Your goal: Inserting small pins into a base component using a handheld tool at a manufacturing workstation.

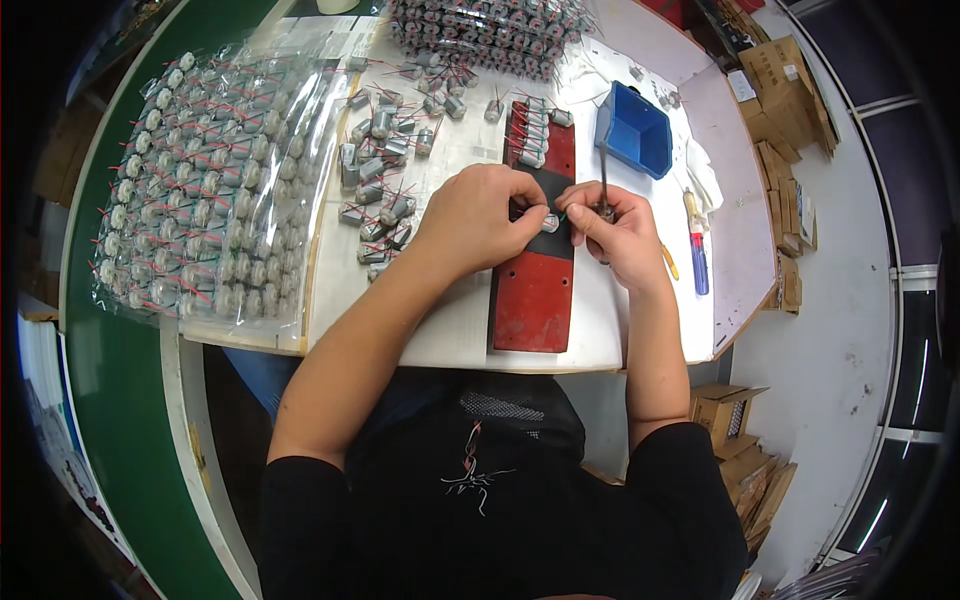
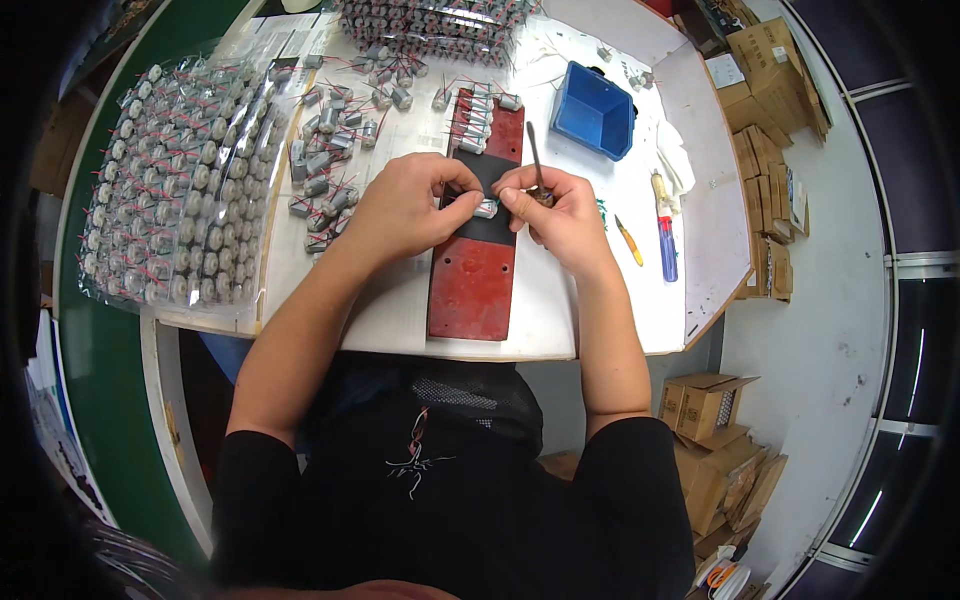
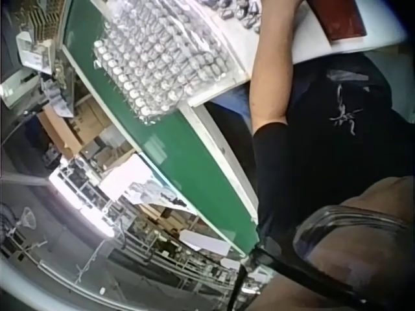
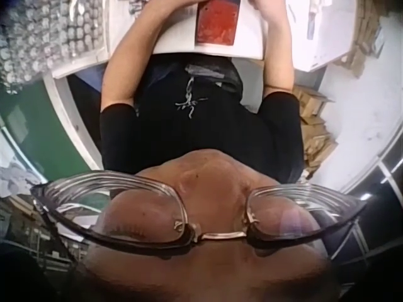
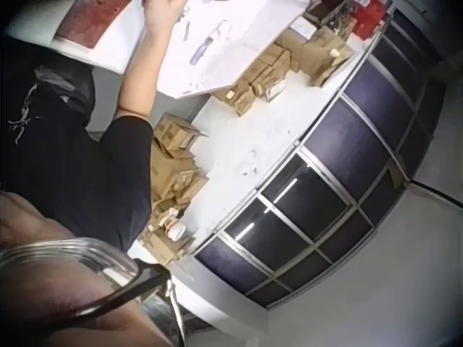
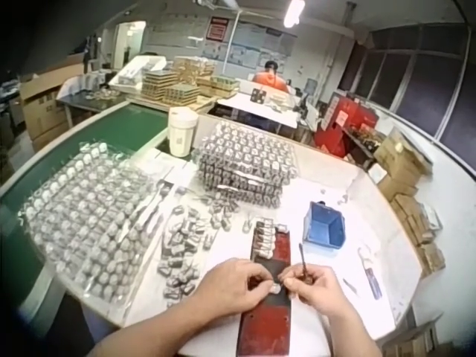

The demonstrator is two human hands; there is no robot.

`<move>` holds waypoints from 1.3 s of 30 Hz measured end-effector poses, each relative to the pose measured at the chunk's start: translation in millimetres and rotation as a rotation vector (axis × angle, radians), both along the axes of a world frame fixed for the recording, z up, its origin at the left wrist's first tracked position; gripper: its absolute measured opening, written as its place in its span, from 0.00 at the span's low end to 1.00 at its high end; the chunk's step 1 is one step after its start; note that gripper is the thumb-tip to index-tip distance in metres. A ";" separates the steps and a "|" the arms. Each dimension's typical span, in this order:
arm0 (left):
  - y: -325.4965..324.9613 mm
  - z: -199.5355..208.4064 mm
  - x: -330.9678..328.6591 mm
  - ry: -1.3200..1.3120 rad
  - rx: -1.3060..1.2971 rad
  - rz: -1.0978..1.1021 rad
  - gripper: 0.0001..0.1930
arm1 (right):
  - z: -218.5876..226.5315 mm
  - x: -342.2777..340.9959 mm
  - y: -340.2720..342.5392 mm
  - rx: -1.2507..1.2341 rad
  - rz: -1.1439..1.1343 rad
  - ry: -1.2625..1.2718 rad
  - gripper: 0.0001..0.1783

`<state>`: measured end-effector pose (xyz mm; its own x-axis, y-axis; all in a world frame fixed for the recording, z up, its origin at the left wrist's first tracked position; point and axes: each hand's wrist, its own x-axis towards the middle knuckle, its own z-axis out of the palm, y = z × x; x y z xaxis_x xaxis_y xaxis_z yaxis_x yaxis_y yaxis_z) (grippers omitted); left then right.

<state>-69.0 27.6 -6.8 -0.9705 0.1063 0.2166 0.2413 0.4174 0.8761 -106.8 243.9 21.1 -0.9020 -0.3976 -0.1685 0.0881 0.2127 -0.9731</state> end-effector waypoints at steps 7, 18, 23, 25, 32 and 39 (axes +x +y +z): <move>0.9 -0.5 -0.6 -0.042 0.006 0.020 0.10 | -4.6 0.5 -2.4 0.064 0.058 0.051 0.06; 1.5 -3.6 -2.1 -0.048 0.029 0.017 0.10 | -7.6 4.1 -10.6 0.062 0.027 0.103 0.06; 0.9 -5.0 -1.0 -0.031 0.032 0.013 0.10 | -6.7 5.5 -9.9 0.071 0.007 0.052 0.07; 1.1 -5.1 -1.1 -0.030 0.036 0.011 0.10 | -7.3 5.4 -9.2 0.060 0.019 0.040 0.07; 0.8 -5.5 -1.5 -0.018 0.042 0.005 0.10 | -9.2 4.8 -7.9 0.047 -0.002 -0.023 0.08; 0.7 -4.0 -1.2 -0.031 0.050 0.001 0.10 | -8.6 2.6 -5.9 0.092 -0.002 -0.012 0.09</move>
